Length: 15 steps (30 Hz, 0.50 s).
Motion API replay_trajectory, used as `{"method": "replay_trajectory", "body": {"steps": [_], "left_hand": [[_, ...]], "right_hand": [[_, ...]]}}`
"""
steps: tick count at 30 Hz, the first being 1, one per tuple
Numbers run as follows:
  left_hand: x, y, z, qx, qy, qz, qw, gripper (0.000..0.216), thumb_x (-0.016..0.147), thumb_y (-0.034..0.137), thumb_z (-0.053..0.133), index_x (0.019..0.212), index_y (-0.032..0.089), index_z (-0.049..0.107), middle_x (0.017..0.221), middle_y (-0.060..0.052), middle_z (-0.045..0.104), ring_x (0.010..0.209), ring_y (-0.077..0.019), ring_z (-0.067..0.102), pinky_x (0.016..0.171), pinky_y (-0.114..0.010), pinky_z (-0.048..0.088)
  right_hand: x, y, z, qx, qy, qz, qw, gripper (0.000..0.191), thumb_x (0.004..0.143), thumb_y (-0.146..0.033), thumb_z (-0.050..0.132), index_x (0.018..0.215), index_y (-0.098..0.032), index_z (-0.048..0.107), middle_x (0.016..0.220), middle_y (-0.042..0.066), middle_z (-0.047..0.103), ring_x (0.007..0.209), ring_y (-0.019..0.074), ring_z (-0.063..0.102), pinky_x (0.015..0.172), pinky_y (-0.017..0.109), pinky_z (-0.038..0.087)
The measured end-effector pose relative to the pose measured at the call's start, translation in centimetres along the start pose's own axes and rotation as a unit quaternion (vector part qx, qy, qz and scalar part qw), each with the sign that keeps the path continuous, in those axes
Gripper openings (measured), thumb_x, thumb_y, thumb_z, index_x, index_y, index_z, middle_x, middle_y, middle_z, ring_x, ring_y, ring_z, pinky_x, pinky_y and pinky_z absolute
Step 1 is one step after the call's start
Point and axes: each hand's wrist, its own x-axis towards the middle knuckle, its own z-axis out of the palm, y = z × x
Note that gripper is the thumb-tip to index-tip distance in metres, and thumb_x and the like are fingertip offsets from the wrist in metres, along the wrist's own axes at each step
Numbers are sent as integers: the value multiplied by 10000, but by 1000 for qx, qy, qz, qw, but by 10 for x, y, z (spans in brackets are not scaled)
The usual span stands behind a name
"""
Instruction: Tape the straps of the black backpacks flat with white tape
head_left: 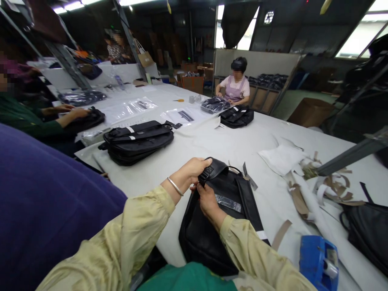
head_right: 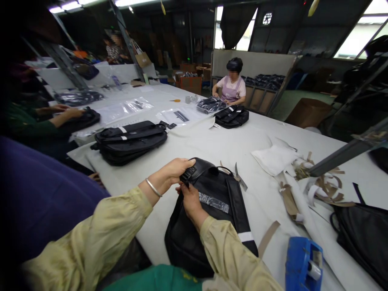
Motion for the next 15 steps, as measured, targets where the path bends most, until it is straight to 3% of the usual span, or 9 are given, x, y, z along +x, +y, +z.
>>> {"method": "replay_trajectory", "body": {"steps": [3, 7, 11, 15], "left_hand": [[-20, -18, -12, 56, 7, 25, 998, 363, 683, 464, 726, 669, 124, 602, 564, -27, 599, 509, -139, 536, 477, -238, 395], [-48, -63, -34, 93, 61, 19, 994, 417, 678, 535, 696, 708, 125, 627, 601, -31, 617, 554, -160, 555, 516, -258, 419], [-68, -111, -52, 52, 67, -61, 995, 489, 670, 598, 686, 778, 124, 639, 643, -43, 644, 595, -188, 588, 547, -289, 454], [-86, -126, -46, 88, 112, -160, 977, 453, 767, 562, 637, 910, 133, 662, 708, -56, 674, 643, -221, 631, 565, -325, 498]], "right_hand": [[4, 3, -13, -77, 29, -1, 997, 348, 895, -413, 571, 1102, -137, 615, 1077, 65, 633, 948, 220, 613, 810, 379, 532], [-11, 14, -15, -111, 38, 10, 993, 345, 914, -374, 554, 1175, -150, 577, 1184, 76, 575, 1039, 247, 585, 848, 410, 530], [-34, 22, 1, -142, 17, 10, 990, 339, 921, -374, 540, 1172, -151, 583, 1192, 83, 572, 1042, 251, 582, 835, 404, 534], [-45, 17, -6, -205, 22, -18, 978, 264, 908, -362, 567, 1084, -169, 608, 1072, 70, 624, 934, 189, 616, 797, 367, 544]]}}
